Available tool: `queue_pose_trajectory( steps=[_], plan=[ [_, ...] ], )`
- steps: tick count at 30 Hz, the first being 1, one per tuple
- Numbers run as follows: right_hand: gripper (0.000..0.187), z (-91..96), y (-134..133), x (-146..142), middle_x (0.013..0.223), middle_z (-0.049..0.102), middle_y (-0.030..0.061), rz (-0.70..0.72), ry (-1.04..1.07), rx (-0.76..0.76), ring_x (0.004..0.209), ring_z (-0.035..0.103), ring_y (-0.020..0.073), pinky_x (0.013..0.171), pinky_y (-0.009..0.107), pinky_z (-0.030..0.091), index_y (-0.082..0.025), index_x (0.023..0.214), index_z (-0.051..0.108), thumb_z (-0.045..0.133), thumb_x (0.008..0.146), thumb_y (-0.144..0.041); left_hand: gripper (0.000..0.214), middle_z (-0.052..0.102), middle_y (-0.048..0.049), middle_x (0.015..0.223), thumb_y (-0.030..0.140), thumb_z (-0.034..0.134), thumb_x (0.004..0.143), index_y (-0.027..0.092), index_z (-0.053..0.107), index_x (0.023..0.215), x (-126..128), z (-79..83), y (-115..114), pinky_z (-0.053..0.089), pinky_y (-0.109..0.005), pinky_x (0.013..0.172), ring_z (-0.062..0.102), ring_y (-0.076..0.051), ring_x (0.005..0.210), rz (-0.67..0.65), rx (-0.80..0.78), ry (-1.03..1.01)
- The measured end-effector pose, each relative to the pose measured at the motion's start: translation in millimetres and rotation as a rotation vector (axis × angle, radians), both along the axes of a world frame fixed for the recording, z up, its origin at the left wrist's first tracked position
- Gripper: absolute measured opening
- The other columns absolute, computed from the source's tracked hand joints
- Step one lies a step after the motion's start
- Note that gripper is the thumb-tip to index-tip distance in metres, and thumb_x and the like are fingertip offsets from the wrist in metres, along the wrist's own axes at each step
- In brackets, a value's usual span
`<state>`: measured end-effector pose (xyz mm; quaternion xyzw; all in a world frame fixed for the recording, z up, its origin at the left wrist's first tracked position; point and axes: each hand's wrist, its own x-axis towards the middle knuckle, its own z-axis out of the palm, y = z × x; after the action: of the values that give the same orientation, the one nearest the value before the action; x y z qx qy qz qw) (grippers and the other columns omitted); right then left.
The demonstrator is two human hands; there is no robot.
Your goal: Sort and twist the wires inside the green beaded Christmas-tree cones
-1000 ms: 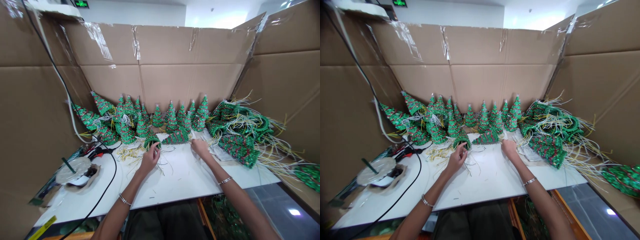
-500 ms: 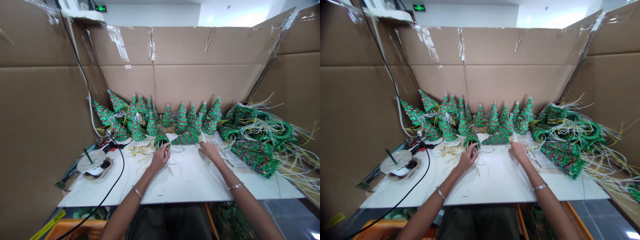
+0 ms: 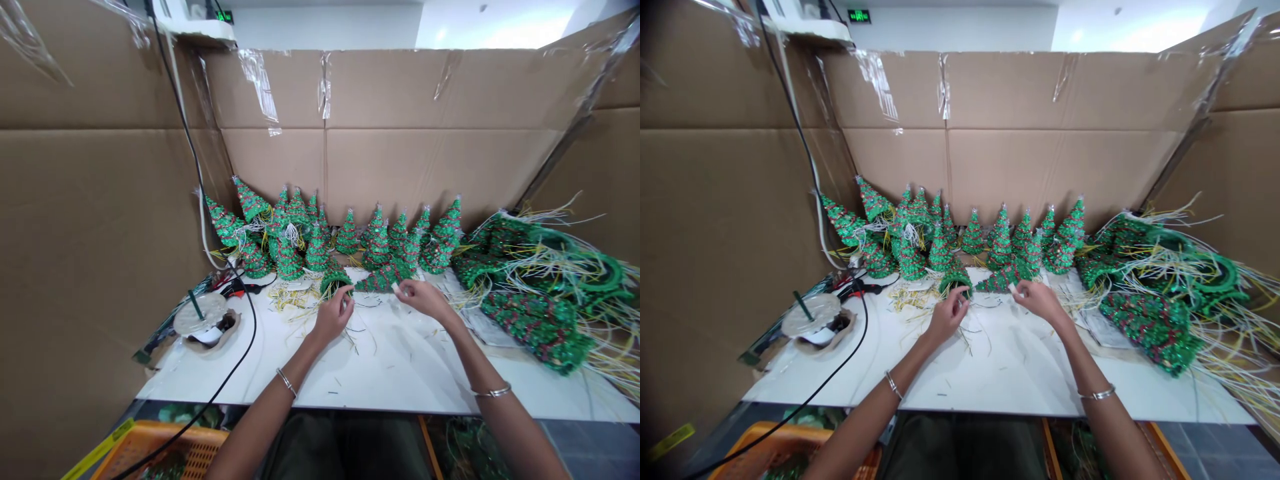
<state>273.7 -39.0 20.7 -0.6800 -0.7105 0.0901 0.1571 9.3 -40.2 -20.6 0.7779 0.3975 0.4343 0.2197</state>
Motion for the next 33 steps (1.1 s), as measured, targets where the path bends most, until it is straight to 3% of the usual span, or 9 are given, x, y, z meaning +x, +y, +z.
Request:
queue_pose_trajectory(
  steps=[4, 8, 11, 20, 26, 33],
  plan=[
    [0.034, 7.1, 1.2, -52.7, 0.054, 0.058, -0.0019, 0.128, 0.252, 0.155, 0.051, 0.051, 0.0123, 0.053, 0.021, 0.031, -0.019, 0.083, 0.062, 0.045, 0.086, -0.048, 0.031, 0.061, 0.0000, 0.077, 0.040, 0.050, 0.090, 0.019, 0.056, 0.112, -4.4, 8.1, 7.3, 0.042, -0.022, 0.057, 0.053, -0.011, 0.061, 0.126, -0.136, -0.303],
    [0.023, 9.2, 2.4, -112.1, 0.060, 0.064, -0.0017, 0.157, 0.151, 0.248, 0.056, 0.058, 0.0132, 0.056, 0.021, 0.029, -0.021, 0.088, 0.063, 0.050, 0.086, -0.041, 0.028, 0.062, -0.0025, 0.081, 0.041, 0.053, 0.089, 0.018, 0.062, 0.101, -13.6, 15.7, 12.9, 0.044, -0.023, 0.061, 0.056, -0.013, 0.069, 0.201, -0.140, -0.378],
    [0.024, 7.2, 3.9, -136.6, 0.062, 0.067, -0.0001, 0.128, 0.037, 0.285, 0.058, 0.061, 0.0145, 0.054, 0.022, 0.025, -0.022, 0.092, 0.062, 0.047, 0.088, -0.040, 0.024, 0.064, -0.0039, 0.089, 0.039, 0.054, 0.088, 0.019, 0.064, 0.096, -17.3, 18.5, 13.6, 0.046, -0.024, 0.066, 0.058, -0.014, 0.077, 0.214, -0.103, -0.358],
    [0.026, 0.3, 5.2, -137.1, 0.066, 0.070, 0.0019, 0.098, -0.038, 0.259, 0.064, 0.065, 0.0176, 0.055, 0.022, 0.024, -0.022, 0.097, 0.062, 0.047, 0.089, -0.042, 0.021, 0.061, -0.0027, 0.085, 0.037, 0.052, 0.089, 0.019, 0.063, 0.085, -17.5, 20.3, 13.1, 0.046, -0.024, 0.068, 0.057, -0.014, 0.077, 0.218, 0.017, -0.270],
    [0.024, 4.8, 0.0, -133.1, 0.064, 0.067, -0.0020, 0.170, 0.178, 0.242, 0.063, 0.062, 0.0143, 0.057, 0.021, 0.029, -0.023, 0.091, 0.064, 0.050, 0.088, -0.044, 0.023, 0.061, -0.0029, 0.082, 0.037, 0.050, 0.090, 0.019, 0.061, 0.082, -19.0, 18.9, 14.7, 0.045, -0.024, 0.065, 0.057, -0.014, 0.075, 0.231, 0.030, -0.214],
    [0.021, 5.5, 1.9, -124.5, 0.077, 0.068, -0.0010, 0.299, 0.351, 0.281, 0.066, 0.057, 0.0125, 0.062, 0.021, 0.034, -0.023, 0.087, 0.066, 0.047, 0.090, -0.033, 0.024, 0.062, -0.0030, 0.080, 0.037, 0.049, 0.092, 0.019, 0.061, 0.082, -17.8, 19.7, 11.1, 0.044, -0.025, 0.064, 0.057, -0.014, 0.072, 0.183, 0.081, -0.064]
  ],
)
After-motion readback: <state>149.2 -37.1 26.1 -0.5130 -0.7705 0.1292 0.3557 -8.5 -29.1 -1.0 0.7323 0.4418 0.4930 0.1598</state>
